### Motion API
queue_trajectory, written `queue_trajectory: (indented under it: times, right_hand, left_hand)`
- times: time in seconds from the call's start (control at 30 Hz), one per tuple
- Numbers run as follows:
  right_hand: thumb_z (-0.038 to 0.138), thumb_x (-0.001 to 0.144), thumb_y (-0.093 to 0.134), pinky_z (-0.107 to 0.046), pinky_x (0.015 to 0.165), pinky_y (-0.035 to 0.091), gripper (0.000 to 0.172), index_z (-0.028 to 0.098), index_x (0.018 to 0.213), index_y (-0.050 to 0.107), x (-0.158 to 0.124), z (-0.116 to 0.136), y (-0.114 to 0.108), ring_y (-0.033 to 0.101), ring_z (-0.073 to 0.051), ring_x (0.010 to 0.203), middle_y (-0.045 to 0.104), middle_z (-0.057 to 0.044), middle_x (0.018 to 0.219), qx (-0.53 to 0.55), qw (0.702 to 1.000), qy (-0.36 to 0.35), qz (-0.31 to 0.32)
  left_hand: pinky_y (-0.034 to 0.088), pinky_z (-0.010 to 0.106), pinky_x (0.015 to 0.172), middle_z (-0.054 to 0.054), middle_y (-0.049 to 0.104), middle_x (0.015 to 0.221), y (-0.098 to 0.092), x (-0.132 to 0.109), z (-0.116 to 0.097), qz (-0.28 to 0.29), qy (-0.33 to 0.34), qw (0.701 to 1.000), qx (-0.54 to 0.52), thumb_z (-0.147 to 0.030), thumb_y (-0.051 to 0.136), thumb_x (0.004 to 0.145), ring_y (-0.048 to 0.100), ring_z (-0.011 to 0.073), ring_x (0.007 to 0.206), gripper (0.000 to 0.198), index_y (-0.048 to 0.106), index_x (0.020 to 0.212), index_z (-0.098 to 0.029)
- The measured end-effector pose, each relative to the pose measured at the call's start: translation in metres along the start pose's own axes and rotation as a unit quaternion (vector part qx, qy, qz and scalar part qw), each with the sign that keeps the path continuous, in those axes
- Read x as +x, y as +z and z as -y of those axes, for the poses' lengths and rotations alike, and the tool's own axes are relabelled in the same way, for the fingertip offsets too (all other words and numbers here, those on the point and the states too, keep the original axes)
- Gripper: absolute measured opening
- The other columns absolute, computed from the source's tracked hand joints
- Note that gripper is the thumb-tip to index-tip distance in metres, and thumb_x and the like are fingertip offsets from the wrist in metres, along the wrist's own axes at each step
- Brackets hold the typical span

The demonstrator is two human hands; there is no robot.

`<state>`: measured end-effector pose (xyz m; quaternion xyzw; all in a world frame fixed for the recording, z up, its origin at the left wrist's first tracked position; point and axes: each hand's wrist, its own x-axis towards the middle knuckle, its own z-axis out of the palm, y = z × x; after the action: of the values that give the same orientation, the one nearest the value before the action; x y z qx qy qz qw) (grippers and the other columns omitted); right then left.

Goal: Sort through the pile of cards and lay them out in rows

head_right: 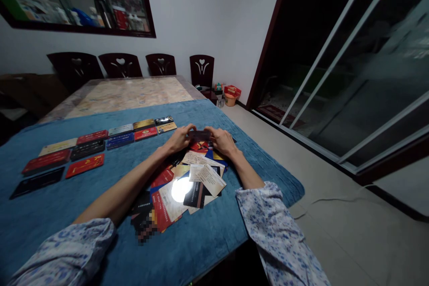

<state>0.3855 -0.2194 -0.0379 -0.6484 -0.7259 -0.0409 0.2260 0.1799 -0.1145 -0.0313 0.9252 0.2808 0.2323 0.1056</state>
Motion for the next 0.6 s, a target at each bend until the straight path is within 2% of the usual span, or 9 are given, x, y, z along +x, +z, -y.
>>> queue_trajectory:
  times: [0.27, 0.6]
  right_hand:
    - [0.013, 0.092, 0.052, -0.032, 0.084, 0.045, 0.055, 0.022, 0.146, 0.054, 0.001, 0.006, -0.003, 0.064, -0.023, 0.093, 0.074, -0.011, 0.107, -0.051, 0.998, -0.005, 0.022]
    - [0.018, 0.095, 0.046, -0.038, 0.088, 0.045, 0.056, 0.014, 0.151, 0.047, 0.004, 0.001, 0.006, 0.056, -0.029, 0.107, 0.068, -0.017, 0.119, -0.089, 0.996, -0.013, 0.017]
  left_hand:
    - [0.048, 0.038, 0.088, 0.012, 0.072, 0.104, -0.001, -0.001, -0.007, 0.024, -0.019, 0.998, 0.061, -0.012, 0.051, 0.086, 0.066, 0.0283, 0.099, 0.042, 0.057, 0.128, -0.019]
    - [0.043, 0.048, 0.097, 0.014, 0.069, 0.120, -0.007, -0.003, -0.015, 0.041, -0.029, 0.997, 0.055, -0.015, 0.053, 0.083, 0.060, 0.0322, 0.114, 0.048, 0.055, 0.131, -0.017]
